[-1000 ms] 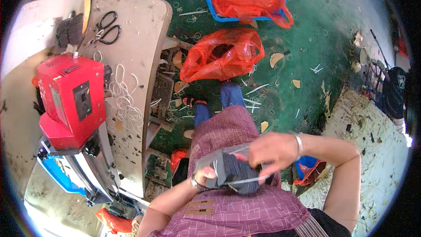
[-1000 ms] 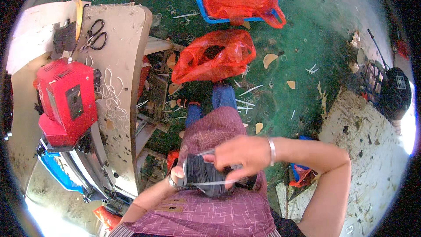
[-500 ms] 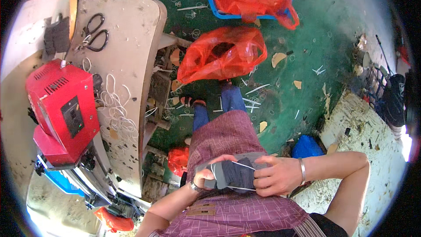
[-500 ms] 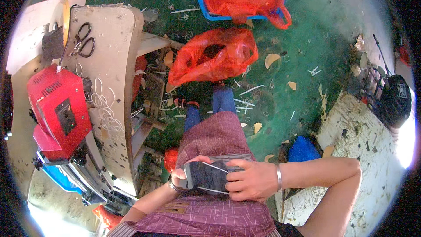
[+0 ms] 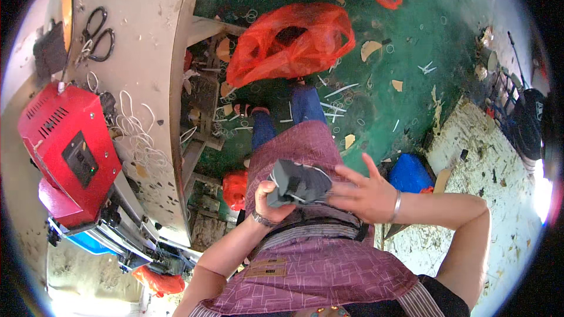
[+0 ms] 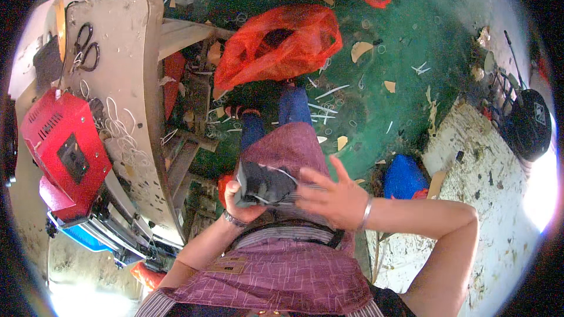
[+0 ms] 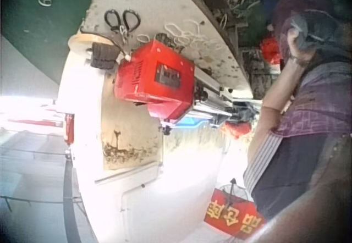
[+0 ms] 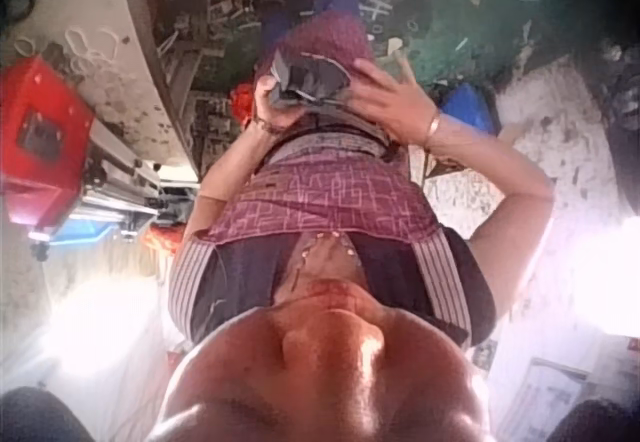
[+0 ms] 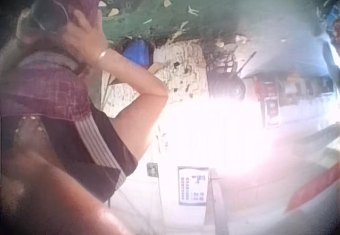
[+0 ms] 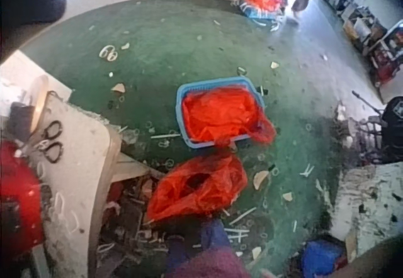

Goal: Applying adhesive to shoe upper components using a motorized roller machine.

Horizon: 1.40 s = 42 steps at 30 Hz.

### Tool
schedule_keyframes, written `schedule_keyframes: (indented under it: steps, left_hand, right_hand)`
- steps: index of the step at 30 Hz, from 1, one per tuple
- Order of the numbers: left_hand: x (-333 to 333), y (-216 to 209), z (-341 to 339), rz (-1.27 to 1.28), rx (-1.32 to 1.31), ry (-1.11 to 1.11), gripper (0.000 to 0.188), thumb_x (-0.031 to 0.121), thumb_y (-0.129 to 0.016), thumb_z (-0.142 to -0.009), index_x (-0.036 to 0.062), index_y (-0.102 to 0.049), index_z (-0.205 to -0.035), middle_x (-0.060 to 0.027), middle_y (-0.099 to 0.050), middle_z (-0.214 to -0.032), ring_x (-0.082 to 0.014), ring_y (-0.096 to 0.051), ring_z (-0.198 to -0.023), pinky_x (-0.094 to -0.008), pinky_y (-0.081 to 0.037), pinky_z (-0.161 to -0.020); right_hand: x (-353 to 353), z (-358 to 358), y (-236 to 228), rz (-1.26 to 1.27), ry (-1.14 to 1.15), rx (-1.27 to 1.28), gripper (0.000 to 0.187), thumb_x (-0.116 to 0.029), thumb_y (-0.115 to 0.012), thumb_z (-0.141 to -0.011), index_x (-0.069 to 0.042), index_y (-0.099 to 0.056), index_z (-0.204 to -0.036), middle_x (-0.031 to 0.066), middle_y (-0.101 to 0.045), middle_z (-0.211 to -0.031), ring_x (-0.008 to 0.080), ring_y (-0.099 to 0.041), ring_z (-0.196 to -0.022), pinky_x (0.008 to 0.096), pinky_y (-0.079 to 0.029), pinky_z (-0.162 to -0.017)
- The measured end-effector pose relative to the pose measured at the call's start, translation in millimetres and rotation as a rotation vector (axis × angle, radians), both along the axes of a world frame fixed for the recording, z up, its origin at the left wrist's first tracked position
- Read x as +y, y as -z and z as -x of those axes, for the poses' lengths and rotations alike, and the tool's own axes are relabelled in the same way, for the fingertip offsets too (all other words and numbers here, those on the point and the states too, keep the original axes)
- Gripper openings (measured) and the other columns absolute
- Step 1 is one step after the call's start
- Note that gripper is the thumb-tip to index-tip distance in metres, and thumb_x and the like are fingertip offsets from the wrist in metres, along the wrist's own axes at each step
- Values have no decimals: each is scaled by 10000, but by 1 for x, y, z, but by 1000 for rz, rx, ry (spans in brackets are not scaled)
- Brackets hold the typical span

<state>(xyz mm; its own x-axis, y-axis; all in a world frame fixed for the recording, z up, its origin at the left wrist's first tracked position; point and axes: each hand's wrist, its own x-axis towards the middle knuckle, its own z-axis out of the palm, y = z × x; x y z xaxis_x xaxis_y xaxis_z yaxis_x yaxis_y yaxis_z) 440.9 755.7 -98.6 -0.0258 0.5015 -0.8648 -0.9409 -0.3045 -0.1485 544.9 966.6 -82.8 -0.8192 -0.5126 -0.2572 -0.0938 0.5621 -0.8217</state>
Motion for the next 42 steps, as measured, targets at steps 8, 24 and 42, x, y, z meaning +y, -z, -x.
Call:
schedule_keyframes:
  steps: [8, 24, 42]
  left_hand:
    - [-3, 45, 22, -85, 86, 72, 650, 547, -469, -706, 89, -425, -1165, -114, -452, -1173, -293, -465, -1033, -457, -365, -868]
    - [41, 449, 152, 776, 2023, 1064, 549, 318, -611, -697, -5, -405, -1089, -166, -468, -1044, -318, -472, -936, -373, -368, -838]
    - [-102, 80, 75, 147, 1297, 888, 369, 214, -558, -758, 70, -468, -1086, -103, -593, -915, -201, -581, -835, -303, -457, -725]
  right_hand:
    - [-21, 8, 118, 982, 746, -1047, 440, -200, -572, -746, -56, -441, -1140, 69, -475, -1118, 180, -459, -1012, 306, -343, -883]
    - [27, 91, 505, -794, 624, -550, 605, -348, -558, -714, -13, -374, -1183, 161, -478, -1137, 310, -398, -1100, 335, -258, -954]
    - [-66, 188, 102, -316, 1070, 433, 489, -149, -588, -688, -7, -418, -1123, 152, -447, -1121, 315, -408, -1041, 402, -303, -918]
